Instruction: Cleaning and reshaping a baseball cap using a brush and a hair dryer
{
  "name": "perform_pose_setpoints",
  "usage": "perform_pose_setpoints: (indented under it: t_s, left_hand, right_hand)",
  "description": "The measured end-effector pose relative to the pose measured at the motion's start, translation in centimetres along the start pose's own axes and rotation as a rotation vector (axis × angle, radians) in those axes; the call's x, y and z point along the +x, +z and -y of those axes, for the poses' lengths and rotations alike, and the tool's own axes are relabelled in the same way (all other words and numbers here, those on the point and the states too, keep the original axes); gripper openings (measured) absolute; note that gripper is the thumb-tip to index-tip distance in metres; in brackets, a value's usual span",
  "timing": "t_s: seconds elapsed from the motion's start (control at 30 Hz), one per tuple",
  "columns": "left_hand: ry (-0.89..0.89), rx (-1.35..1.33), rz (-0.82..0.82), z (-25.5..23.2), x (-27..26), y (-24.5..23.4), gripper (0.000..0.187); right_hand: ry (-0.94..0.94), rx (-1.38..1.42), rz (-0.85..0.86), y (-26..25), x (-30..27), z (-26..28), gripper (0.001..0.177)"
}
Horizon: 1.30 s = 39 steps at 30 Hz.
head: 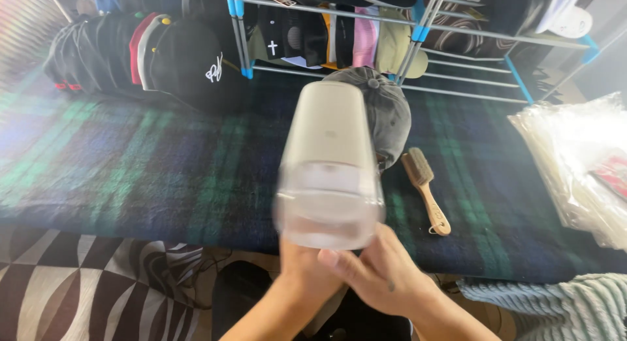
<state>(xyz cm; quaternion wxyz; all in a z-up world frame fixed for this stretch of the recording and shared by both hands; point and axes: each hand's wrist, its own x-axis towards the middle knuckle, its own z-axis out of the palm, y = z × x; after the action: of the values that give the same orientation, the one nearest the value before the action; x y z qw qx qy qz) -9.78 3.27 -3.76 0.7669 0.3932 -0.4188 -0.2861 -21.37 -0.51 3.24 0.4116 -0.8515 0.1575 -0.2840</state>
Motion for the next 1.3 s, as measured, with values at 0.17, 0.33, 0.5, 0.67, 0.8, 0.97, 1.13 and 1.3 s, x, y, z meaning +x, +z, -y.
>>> perform_pose_setpoints:
  t_s: [0.17,0.33,0.5,0.67,0.8,0.97,1.13,1.3]
  left_hand:
    - [0.302,0.718,0.165,1.4,-0.2,4.0,0.079]
    - [0.558,0.755,0.436,-2.5,4.4,3.6,0.066]
    - [0.321,0.864,0.285,-1.1,19.5,-1.5,0.06]
    - [-0.323,0.58,0.404,-1.1,28.0,-1.0,0.079]
    - [-0.566,0.427,0.442,2.9,31.3,-0.9,0.08]
    - [-0.798,0.133,0.456,4.1,29.8,-0.7,0.07]
    - [-0.819,-0.061,0.321,7.6,28.8,-1.8,0.06]
    - [-0.837,-0.109,0.221,8.3,28.7,-1.9,0.082]
  right_hand:
    - [0.225,0.288,-0.511,-1.4,-0.3,-0.6,0.049]
    - [0.262,0.388,-0.639,-8.6,-1.1,-2.8,0.042]
    - [0.648,-0.179,-0.509,-13.6,0.3,1.1,0.04]
    - [0.677,-0.441,-0.343,-15.0,3.3,2.3,0.044]
    - [0.704,-0.568,-0.167,-15.5,5.8,2.9,0.045]
    - [0.822,-0.651,-0.093,-15.6,8.9,4.8,0.054]
    - [0.895,-0.732,-0.012,-15.1,11.5,5.9,0.055]
    - [0.97,-0.818,0.068,-14.6,12.7,6.2,0.047]
